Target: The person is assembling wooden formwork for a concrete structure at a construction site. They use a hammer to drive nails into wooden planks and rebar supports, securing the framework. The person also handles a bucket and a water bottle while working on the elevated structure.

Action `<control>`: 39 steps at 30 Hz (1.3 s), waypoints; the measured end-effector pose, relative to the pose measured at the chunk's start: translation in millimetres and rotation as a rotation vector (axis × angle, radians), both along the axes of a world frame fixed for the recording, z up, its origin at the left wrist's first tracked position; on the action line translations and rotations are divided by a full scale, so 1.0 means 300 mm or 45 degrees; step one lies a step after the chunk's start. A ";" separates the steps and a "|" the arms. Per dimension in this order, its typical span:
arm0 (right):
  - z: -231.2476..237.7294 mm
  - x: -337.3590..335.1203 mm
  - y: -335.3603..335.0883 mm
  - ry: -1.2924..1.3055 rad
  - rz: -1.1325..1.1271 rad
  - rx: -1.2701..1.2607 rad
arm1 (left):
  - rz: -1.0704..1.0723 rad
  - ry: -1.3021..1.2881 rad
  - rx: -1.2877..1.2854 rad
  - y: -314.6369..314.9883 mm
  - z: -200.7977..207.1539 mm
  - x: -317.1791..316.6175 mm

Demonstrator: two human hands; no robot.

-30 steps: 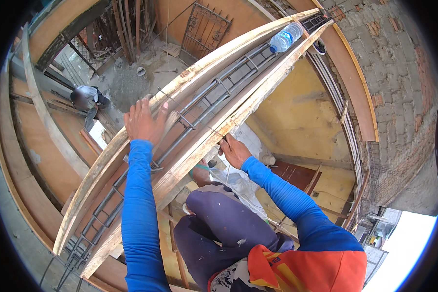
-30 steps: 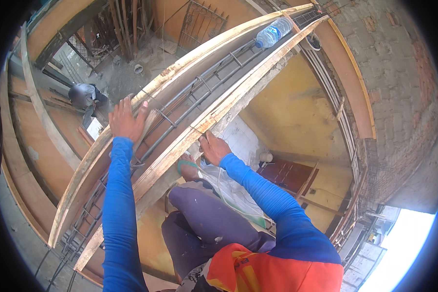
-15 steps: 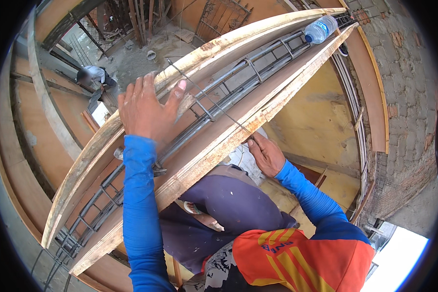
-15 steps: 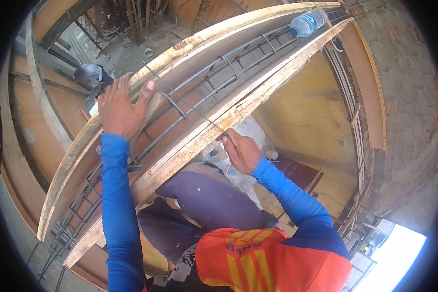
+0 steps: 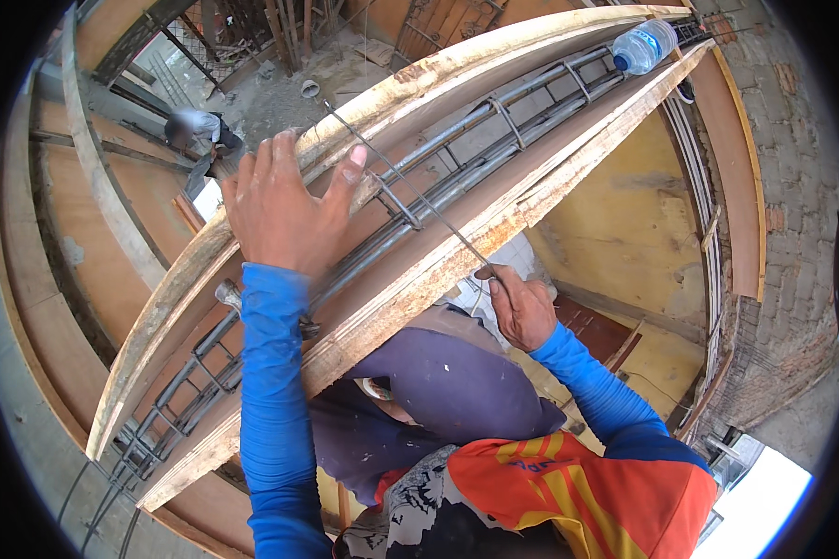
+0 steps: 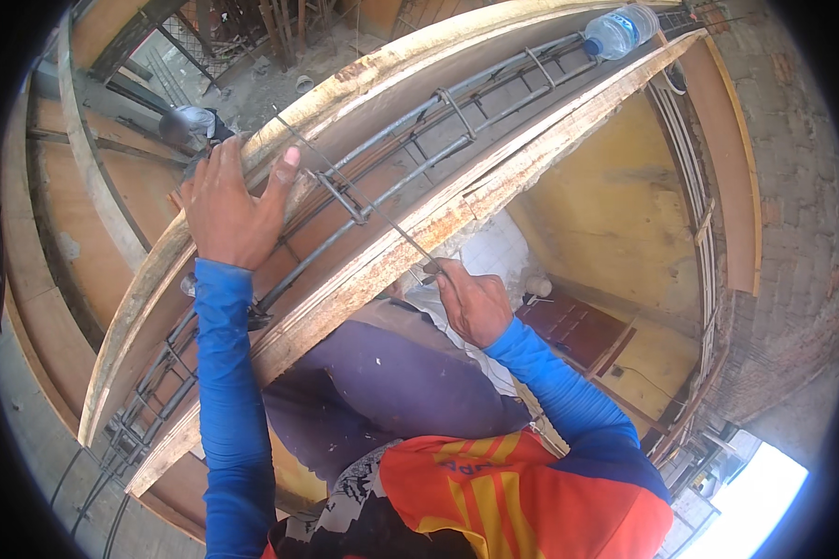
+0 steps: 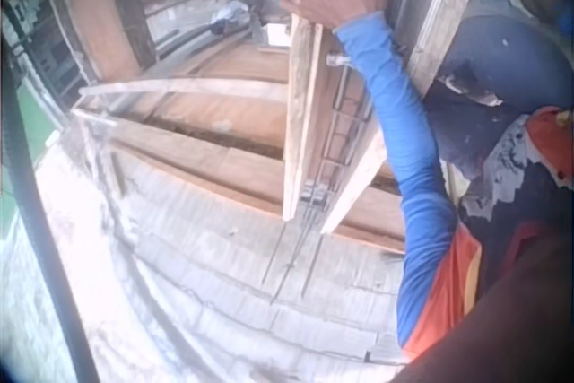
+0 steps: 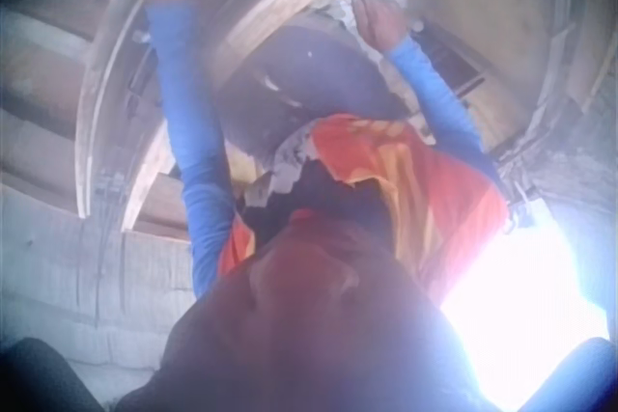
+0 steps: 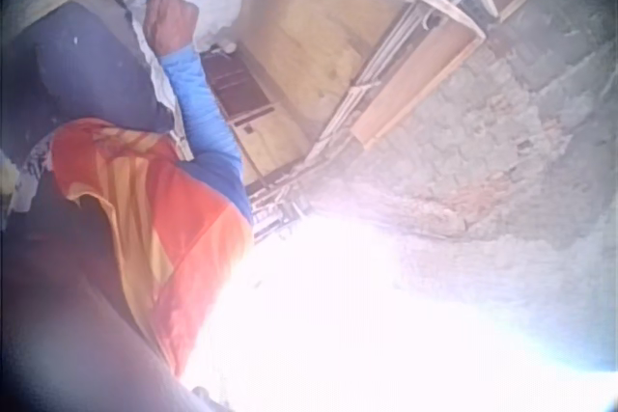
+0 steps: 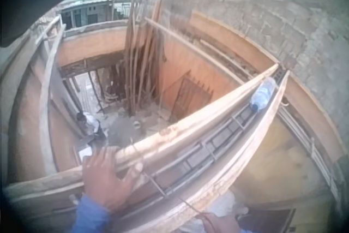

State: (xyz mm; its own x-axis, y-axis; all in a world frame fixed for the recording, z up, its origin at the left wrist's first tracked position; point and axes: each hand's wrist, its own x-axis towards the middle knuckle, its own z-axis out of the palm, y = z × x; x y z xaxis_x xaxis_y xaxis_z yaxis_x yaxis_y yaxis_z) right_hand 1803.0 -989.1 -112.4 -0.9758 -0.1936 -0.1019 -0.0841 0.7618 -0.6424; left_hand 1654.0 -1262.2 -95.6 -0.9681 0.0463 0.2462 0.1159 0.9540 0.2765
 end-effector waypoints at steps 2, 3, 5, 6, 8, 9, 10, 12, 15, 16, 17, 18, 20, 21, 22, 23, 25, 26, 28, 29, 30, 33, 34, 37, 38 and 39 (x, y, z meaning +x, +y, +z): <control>-0.008 0.006 0.010 0.010 0.016 -0.011 | -0.004 -0.032 0.084 0.004 0.009 0.001; -0.015 0.009 0.011 0.031 0.019 -0.023 | -0.005 -0.047 0.126 0.004 0.014 0.001; -0.025 0.010 0.015 0.060 0.027 -0.041 | -0.010 -0.055 0.138 0.005 0.015 -0.004; -0.025 0.015 0.014 0.047 0.039 -0.080 | -0.013 -0.058 0.145 0.005 0.015 -0.006; -0.026 0.033 0.012 0.033 0.060 -0.160 | -0.015 -0.060 0.145 0.005 0.016 -0.002; -0.027 0.034 0.013 0.022 0.064 -0.148 | -0.017 -0.062 0.145 0.005 0.017 -0.001; -0.029 0.034 0.015 0.009 0.070 -0.137 | -0.015 -0.049 0.134 0.005 0.015 0.002; -0.040 0.029 0.017 0.019 0.086 -0.133 | -0.012 -0.023 0.112 0.006 0.010 0.007; -0.065 0.030 0.018 0.045 0.094 -0.148 | 0.002 0.006 0.053 0.006 0.003 0.011; -0.069 0.030 0.015 0.030 0.082 -0.149 | 0.004 0.000 0.061 0.007 0.003 0.011; -0.074 0.030 0.013 0.015 0.071 -0.150 | 0.006 -0.006 0.068 0.009 0.005 0.013; -0.084 0.035 0.011 0.025 0.054 -0.162 | 0.008 -0.012 0.076 0.012 0.006 0.014; -0.105 0.050 0.006 0.044 0.021 -0.188 | 0.012 0.004 0.085 0.014 0.003 0.015; -0.105 0.059 0.008 0.021 0.007 -0.185 | 0.014 0.011 0.089 0.015 0.002 0.016; -0.107 0.065 0.008 -0.007 -0.003 -0.187 | 0.014 0.021 0.100 0.012 0.000 0.018; -0.108 0.068 0.006 -0.034 -0.012 -0.189 | 0.015 0.031 0.110 0.011 -0.002 0.018; -0.101 0.061 -0.003 0.014 -0.031 -0.185 | 0.021 0.038 0.116 0.011 -0.003 0.020; -0.096 0.061 -0.008 0.038 -0.043 -0.183 | 0.027 0.036 0.112 0.013 -0.002 0.022; -0.092 0.075 0.001 0.019 -0.032 -0.147 | 0.034 0.021 0.125 0.015 0.004 0.024; -0.087 0.073 0.001 0.017 -0.028 -0.160 | 0.034 0.008 0.142 0.016 0.008 0.022; -0.083 0.070 0.001 0.015 -0.025 -0.173 | 0.034 -0.005 0.159 0.017 0.010 0.019; -0.093 0.075 -0.002 -0.052 -0.047 -0.167 | 0.022 0.023 0.195 0.020 0.008 0.018; -0.099 0.072 -0.008 -0.048 -0.062 -0.179 | 0.028 0.024 0.200 0.022 0.006 0.018; -0.143 0.081 -0.033 -0.025 -0.091 -0.122 | 0.039 0.027 0.201 0.018 0.000 0.019; -0.157 0.093 -0.033 -0.045 -0.116 -0.113 | 0.039 0.027 0.191 0.017 -0.001 0.019; -0.168 0.105 -0.034 -0.064 -0.142 -0.105 | 0.038 0.026 0.182 0.015 0.000 0.018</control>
State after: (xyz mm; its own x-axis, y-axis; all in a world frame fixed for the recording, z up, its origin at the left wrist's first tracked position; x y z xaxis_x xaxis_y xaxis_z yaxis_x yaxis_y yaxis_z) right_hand 1834.3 -999.1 -163.0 -0.9857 -0.0941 -0.1398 0.0322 0.7093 -0.7042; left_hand 1659.4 -1257.6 -95.7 -0.9632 -0.0196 0.2682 0.0949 0.9083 0.4074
